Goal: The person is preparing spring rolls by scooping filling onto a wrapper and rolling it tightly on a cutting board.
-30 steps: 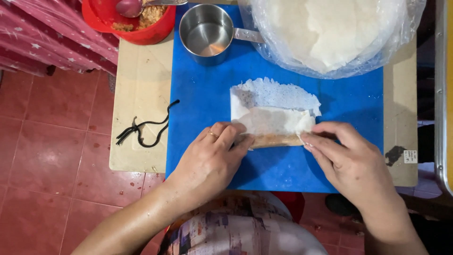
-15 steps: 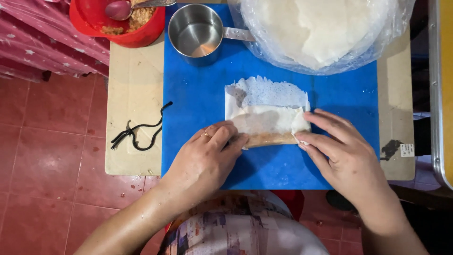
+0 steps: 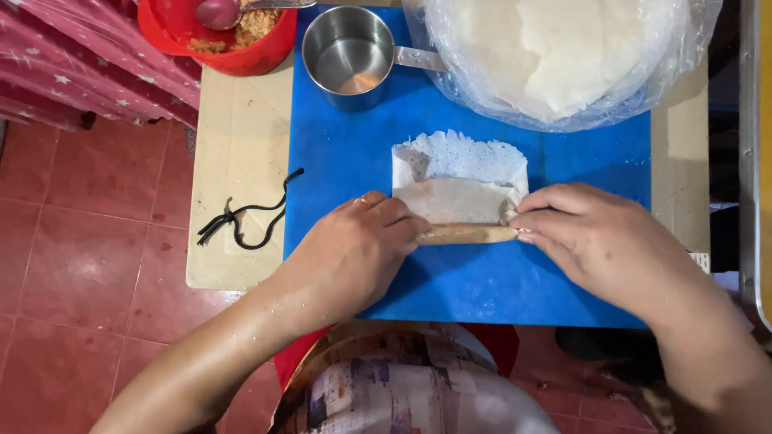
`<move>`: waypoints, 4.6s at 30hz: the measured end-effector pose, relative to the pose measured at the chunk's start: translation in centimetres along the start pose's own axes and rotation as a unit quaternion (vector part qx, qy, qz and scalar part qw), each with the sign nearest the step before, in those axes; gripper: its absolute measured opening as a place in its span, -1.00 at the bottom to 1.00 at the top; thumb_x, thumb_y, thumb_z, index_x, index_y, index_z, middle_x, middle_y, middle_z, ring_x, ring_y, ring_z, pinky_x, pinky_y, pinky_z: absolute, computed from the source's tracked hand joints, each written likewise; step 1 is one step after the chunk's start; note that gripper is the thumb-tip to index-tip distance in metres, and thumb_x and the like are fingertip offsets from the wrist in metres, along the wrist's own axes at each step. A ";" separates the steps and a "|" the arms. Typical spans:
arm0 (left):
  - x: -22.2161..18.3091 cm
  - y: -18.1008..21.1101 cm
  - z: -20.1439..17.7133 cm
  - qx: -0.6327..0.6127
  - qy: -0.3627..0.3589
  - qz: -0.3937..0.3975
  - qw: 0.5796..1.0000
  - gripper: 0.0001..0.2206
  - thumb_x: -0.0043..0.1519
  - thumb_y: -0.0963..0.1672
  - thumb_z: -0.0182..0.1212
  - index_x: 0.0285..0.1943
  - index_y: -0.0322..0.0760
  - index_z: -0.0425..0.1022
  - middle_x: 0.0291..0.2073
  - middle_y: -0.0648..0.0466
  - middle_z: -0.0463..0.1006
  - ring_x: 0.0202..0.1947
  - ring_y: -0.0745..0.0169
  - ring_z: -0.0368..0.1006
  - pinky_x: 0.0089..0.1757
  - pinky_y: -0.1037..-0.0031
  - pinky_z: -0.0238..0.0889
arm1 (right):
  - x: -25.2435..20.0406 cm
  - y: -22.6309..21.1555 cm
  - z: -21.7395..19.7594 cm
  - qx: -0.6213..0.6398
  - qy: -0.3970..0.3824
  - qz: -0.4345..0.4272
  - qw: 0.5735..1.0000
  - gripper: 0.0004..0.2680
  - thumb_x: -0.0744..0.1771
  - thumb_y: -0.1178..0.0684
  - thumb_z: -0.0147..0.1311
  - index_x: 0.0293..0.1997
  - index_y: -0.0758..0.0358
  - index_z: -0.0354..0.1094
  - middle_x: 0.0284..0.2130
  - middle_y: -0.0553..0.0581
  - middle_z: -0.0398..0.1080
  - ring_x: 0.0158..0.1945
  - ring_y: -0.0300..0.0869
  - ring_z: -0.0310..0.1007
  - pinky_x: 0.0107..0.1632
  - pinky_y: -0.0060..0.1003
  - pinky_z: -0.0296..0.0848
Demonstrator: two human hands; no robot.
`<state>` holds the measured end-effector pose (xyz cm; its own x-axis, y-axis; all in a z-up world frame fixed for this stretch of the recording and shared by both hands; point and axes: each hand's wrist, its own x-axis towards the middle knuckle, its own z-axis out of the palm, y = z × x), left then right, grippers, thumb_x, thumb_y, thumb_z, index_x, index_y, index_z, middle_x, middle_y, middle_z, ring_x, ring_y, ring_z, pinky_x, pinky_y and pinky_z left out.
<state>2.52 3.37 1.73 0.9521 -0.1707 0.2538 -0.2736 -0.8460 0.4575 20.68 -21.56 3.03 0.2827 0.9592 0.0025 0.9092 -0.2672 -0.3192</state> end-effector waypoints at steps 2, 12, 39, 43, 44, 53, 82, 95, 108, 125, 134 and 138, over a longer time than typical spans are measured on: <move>0.3 -0.2 -0.2 -0.021 -0.002 -0.007 1.000 -0.76 0.23 -0.29 0.06 0.00 -0.34 0.59 -0.27 -0.08 0.54 -0.32 -0.13 0.42 -0.22 0.16 0.38 | 0.5 0.6 -0.2 0.017 -0.021 0.005 1.000 -0.85 0.33 0.05 0.14 -0.05 0.06 0.57 -0.07 -0.07 0.52 -0.14 -0.13 0.52 -0.29 -0.16 0.55; 1.1 -0.7 -0.4 -0.077 -0.039 -0.096 0.992 -0.65 0.21 -0.30 -0.02 0.10 -0.28 0.61 -0.22 -0.06 0.49 -0.52 -0.14 0.47 -0.47 0.17 0.37 | 2.9 1.1 -1.8 0.074 -0.147 0.114 0.980 -0.81 0.33 0.00 0.11 -0.02 -0.11 0.62 -0.09 -0.25 0.50 -0.29 -0.27 0.55 -0.36 -0.23 0.49; 0.3 -1.1 0.0 0.013 0.057 -0.028 0.998 -0.97 0.31 -0.25 0.11 -0.13 -0.33 0.44 -0.28 -0.08 0.52 -0.33 -0.10 0.43 -0.26 0.19 0.33 | -0.5 1.1 1.2 0.035 0.123 -0.083 0.988 -0.84 0.32 0.23 0.24 -0.02 0.28 0.54 -0.12 0.16 0.51 -0.17 -0.06 0.50 -0.10 -0.21 0.58; -0.5 -1.0 -0.7 0.016 0.026 0.012 0.999 -0.84 0.32 -0.25 0.12 0.05 -0.42 0.47 -0.07 -0.13 0.54 -0.15 -0.17 0.49 -0.18 0.16 0.43 | -0.7 0.3 0.7 -0.068 0.091 -0.103 0.988 -0.75 0.32 0.05 0.23 0.11 0.19 0.51 -0.09 0.11 0.48 -0.10 -0.07 0.49 0.07 -0.21 0.57; -0.5 -1.1 -0.7 0.015 0.025 0.012 1.000 -0.84 0.32 -0.25 0.12 0.05 -0.42 0.47 -0.07 -0.13 0.54 -0.15 -0.17 0.49 -0.18 0.16 0.43 | -0.8 0.4 0.8 -0.067 0.090 -0.102 0.988 -0.75 0.32 0.05 0.23 0.11 0.19 0.51 -0.09 0.11 0.48 -0.10 -0.07 0.49 0.07 -0.21 0.57; -0.3 -1.2 -0.8 0.034 0.011 0.028 0.999 -0.84 0.39 -0.21 0.00 0.01 -0.44 0.47 -0.12 -0.13 0.49 -0.18 -0.15 0.43 -0.20 0.13 0.37 | -0.1 0.9 0.6 -0.033 0.089 -0.094 0.991 -0.73 0.35 0.18 0.16 0.19 0.10 0.47 -0.07 0.10 0.46 -0.14 -0.03 0.46 -0.09 -0.15 0.59; -0.1 -3.5 0.8 -0.042 0.035 -0.048 0.997 -0.81 0.37 -0.15 0.09 -0.02 -0.38 0.59 -0.21 -0.13 0.54 -0.24 -0.20 0.49 -0.14 0.09 0.35 | 0.1 1.3 1.0 0.096 0.037 0.030 0.994 -0.73 0.37 0.17 0.08 0.22 0.04 0.47 -0.05 0.05 0.45 -0.07 -0.09 0.43 -0.11 -0.19 0.45; 2.6 -3.3 -0.3 -0.085 -0.059 -0.253 0.962 -0.79 0.31 -0.09 0.08 -0.30 -0.26 0.57 -0.35 -0.04 0.57 -0.41 -0.12 0.48 -0.42 0.09 0.30 | 2.8 2.7 -0.8 0.103 -0.117 0.157 0.975 -0.74 0.38 -0.02 -0.03 0.20 -0.08 0.47 -0.08 -0.09 0.52 -0.17 -0.20 0.55 -0.15 -0.20 0.47; 1.9 -2.7 -0.4 -0.079 0.044 -0.130 0.987 -0.88 0.23 -0.22 0.10 -0.11 -0.29 0.50 -0.25 -0.10 0.51 -0.37 -0.18 0.48 -0.36 0.12 0.36 | 1.7 3.0 0.7 0.101 0.041 0.004 0.994 -0.80 0.34 0.24 0.10 -0.02 0.05 0.57 -0.10 0.05 0.42 -0.23 -0.18 0.46 -0.29 -0.29 0.41; 1.6 -3.5 1.1 -0.081 0.032 -0.197 0.977 -0.85 0.29 -0.12 0.18 -0.31 -0.24 0.58 -0.38 -0.04 0.49 -0.40 -0.13 0.46 -0.36 0.10 0.32 | 2.9 3.7 -0.6 0.100 -0.058 0.061 0.991 -0.79 0.32 0.01 0.15 0.05 -0.12 0.57 -0.09 -0.10 0.52 -0.10 -0.21 0.48 -0.19 -0.23 0.52; 1.2 -2.4 0.8 -0.103 0.021 -0.194 0.975 -0.84 0.30 -0.09 0.21 -0.21 -0.22 0.66 -0.33 0.02 0.60 -0.35 -0.01 0.53 -0.32 0.23 0.41 | 1.9 2.5 0.3 0.070 -0.017 0.011 0.997 -0.82 0.32 0.08 0.16 0.00 0.04 0.56 -0.08 0.04 0.42 -0.05 -0.11 0.41 -0.12 -0.17 0.47; 1.4 -2.1 0.5 -0.153 -0.004 -0.230 0.961 -0.88 0.29 -0.12 0.16 -0.29 -0.18 0.54 -0.32 0.06 0.65 -0.34 0.01 0.54 -0.33 0.23 0.37 | 1.4 -1.1 0.3 -0.040 0.070 -0.006 0.997 -0.78 0.32 0.25 0.15 0.07 0.21 0.52 -0.07 0.14 0.43 -0.08 -0.02 0.43 -0.04 -0.16 0.52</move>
<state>4.54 4.62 0.68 0.9825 0.1818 -0.0411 0.1506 -0.6444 0.7497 19.97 -19.87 3.12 0.3068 0.9414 0.1404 0.9328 -0.2680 -0.2411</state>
